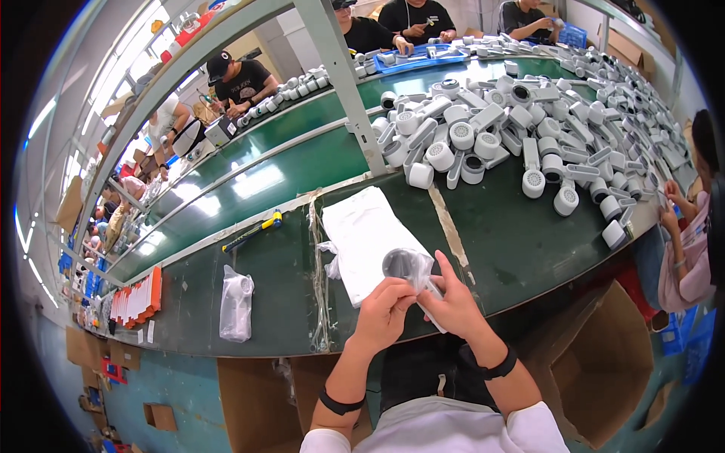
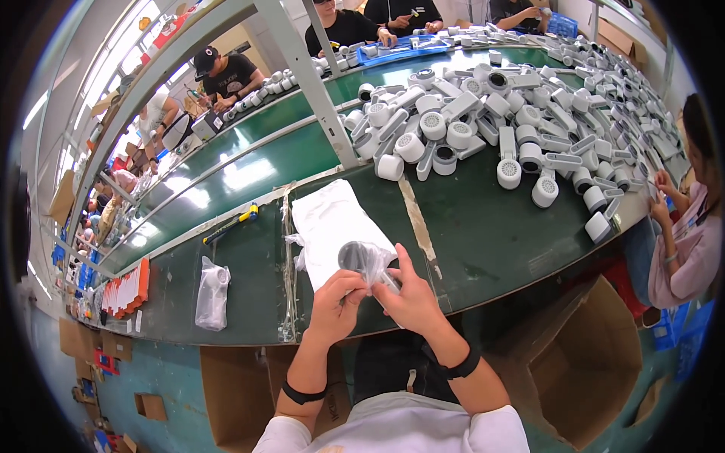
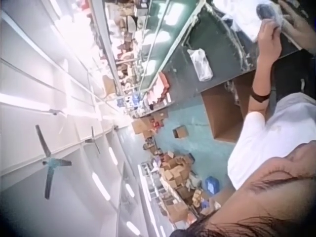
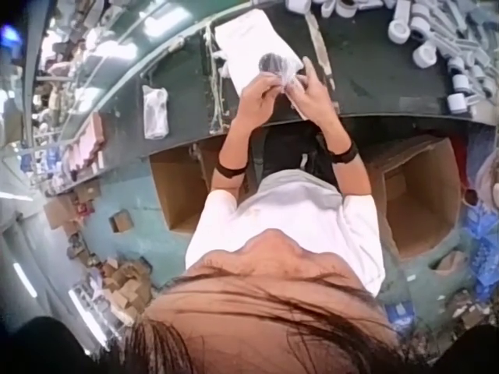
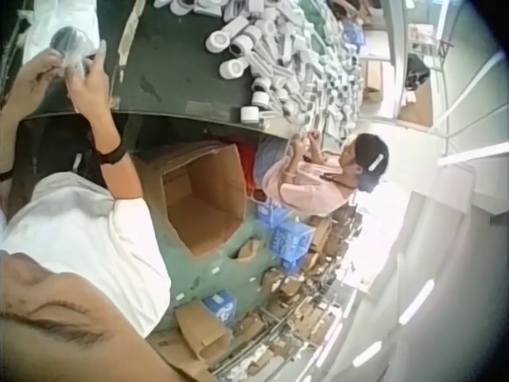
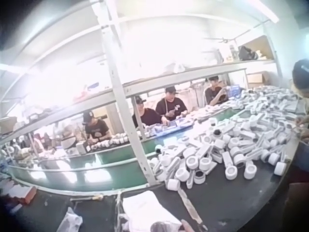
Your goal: The person bags handheld fans by hand, picking up a fan, sliding it into a plastic bag, and setting the bagged fan on the table. After repeating this several times, the person gathers the bagged fans and places them into a cardboard box.
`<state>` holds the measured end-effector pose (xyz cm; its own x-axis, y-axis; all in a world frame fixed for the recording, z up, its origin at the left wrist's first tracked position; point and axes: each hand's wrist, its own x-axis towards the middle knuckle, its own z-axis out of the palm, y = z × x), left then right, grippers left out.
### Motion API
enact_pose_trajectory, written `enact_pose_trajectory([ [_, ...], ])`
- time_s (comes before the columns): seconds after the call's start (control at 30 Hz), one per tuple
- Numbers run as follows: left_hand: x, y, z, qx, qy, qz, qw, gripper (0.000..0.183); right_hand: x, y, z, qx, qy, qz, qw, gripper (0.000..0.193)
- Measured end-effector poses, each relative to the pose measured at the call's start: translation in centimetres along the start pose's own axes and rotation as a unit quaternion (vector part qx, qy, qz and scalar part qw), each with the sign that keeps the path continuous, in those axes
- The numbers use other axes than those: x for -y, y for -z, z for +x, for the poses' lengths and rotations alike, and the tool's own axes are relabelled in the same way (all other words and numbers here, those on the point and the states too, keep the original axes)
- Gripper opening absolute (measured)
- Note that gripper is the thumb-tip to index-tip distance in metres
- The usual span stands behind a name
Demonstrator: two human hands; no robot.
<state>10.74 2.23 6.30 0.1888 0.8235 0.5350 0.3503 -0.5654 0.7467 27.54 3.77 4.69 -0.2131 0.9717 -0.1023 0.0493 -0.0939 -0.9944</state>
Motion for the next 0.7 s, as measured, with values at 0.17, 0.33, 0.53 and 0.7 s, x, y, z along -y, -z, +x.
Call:
enact_pose_trajectory([
  [0.17, -0.7, -0.4, -0.3, 0.061, -0.041, -0.027, 0.997, 0.010, -0.6, -0.3, 1.2, 0.001, 0.068, 0.006, 0.998, 0.077],
  [0.33, -1.0, 0.9, -1.0, 0.210, -0.005, -0.035, 0.977, 0.011, -1.1, -0.9, 1.8, -0.062, 0.069, 0.121, 0.988, 0.046],
  [0.53, 0.5, 0.1, -1.9, -0.151, 0.217, -0.339, 0.903, 0.041, 0.0, -3.2, 0.8, -0.004, 0.122, 0.234, 0.965, 0.025],
  [0.7, -0.6, -1.8, -2.5, -0.103, 0.310, -0.501, 0.801, 0.045, 1.2, -5.3, 0.4, -0.112, 0.247, 0.058, 0.961, 0.026],
])
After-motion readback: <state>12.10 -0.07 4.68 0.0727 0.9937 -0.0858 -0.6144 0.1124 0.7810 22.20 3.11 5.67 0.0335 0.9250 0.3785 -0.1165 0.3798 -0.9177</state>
